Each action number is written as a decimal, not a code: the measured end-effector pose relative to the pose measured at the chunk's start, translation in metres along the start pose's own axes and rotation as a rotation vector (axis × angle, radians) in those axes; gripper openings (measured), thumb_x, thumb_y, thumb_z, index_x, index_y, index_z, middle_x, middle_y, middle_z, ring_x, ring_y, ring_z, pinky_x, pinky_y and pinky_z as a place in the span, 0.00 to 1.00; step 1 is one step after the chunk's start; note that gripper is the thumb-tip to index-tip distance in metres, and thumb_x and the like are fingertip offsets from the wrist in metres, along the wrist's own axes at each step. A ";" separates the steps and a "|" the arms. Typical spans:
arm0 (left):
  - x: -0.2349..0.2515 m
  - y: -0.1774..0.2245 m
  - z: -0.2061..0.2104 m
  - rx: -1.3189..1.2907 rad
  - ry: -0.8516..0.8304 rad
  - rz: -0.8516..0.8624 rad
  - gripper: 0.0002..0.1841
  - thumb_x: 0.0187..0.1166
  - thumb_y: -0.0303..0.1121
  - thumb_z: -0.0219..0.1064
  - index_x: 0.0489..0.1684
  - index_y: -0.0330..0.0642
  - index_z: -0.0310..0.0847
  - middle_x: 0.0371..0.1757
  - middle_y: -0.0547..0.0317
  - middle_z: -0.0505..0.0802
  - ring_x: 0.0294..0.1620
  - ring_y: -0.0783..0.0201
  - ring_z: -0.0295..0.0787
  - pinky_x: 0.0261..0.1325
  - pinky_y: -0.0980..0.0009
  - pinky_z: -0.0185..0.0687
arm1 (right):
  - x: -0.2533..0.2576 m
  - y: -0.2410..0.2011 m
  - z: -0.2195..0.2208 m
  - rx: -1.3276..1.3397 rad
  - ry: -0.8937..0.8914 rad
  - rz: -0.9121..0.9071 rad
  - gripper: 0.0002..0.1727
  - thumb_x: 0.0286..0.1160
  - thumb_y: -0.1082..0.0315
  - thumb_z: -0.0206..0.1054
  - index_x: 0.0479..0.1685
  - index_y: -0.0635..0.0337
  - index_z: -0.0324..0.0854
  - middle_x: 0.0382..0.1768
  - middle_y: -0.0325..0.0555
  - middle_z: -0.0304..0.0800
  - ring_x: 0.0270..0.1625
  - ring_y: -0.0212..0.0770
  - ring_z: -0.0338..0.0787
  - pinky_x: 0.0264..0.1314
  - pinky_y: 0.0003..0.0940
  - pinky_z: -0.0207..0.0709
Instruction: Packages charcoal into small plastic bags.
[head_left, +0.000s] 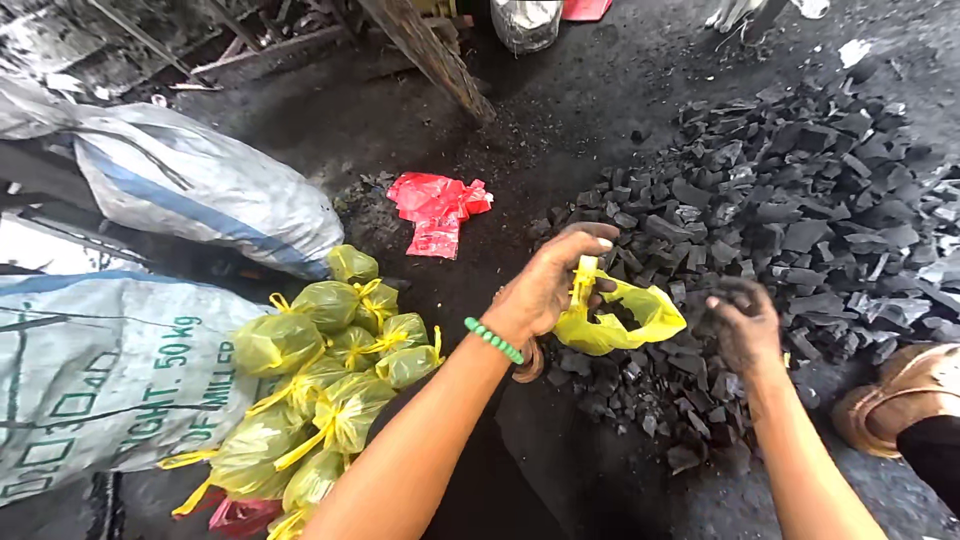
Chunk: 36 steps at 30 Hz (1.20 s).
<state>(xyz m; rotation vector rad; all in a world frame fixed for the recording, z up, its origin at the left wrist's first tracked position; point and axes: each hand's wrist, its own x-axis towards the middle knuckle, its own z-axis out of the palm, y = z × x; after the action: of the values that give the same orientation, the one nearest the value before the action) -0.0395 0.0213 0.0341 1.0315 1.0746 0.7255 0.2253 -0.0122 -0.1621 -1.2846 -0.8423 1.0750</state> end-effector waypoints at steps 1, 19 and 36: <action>0.001 -0.001 0.005 0.001 -0.032 -0.007 0.19 0.83 0.39 0.50 0.69 0.48 0.74 0.46 0.61 0.87 0.38 0.68 0.86 0.37 0.72 0.82 | -0.005 -0.024 0.012 0.096 -0.004 -0.116 0.27 0.70 0.78 0.68 0.70 0.53 0.71 0.52 0.32 0.88 0.48 0.28 0.91 0.50 0.31 0.89; -0.007 -0.002 0.038 -0.118 -0.167 -0.058 0.20 0.90 0.43 0.46 0.68 0.48 0.77 0.41 0.55 0.90 0.34 0.63 0.88 0.36 0.69 0.83 | -0.060 -0.095 -0.005 -1.073 -0.175 -0.608 0.27 0.74 0.61 0.76 0.71 0.62 0.83 0.78 0.72 0.73 0.77 0.74 0.75 0.77 0.77 0.66; -0.023 0.040 0.053 1.773 -0.225 -0.052 0.16 0.81 0.35 0.68 0.53 0.28 0.86 0.58 0.30 0.89 0.63 0.32 0.85 0.62 0.30 0.75 | -0.127 -0.207 0.045 -1.191 -0.583 -1.065 0.14 0.57 0.80 0.79 0.44 0.64 0.88 0.27 0.54 0.91 0.33 0.59 0.93 0.50 0.64 0.82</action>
<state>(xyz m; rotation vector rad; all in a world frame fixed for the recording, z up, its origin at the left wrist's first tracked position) 0.0025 -0.0003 0.0857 2.4233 1.4374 -0.6644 0.1739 -0.1106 0.0588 -1.0666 -2.4684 -0.0608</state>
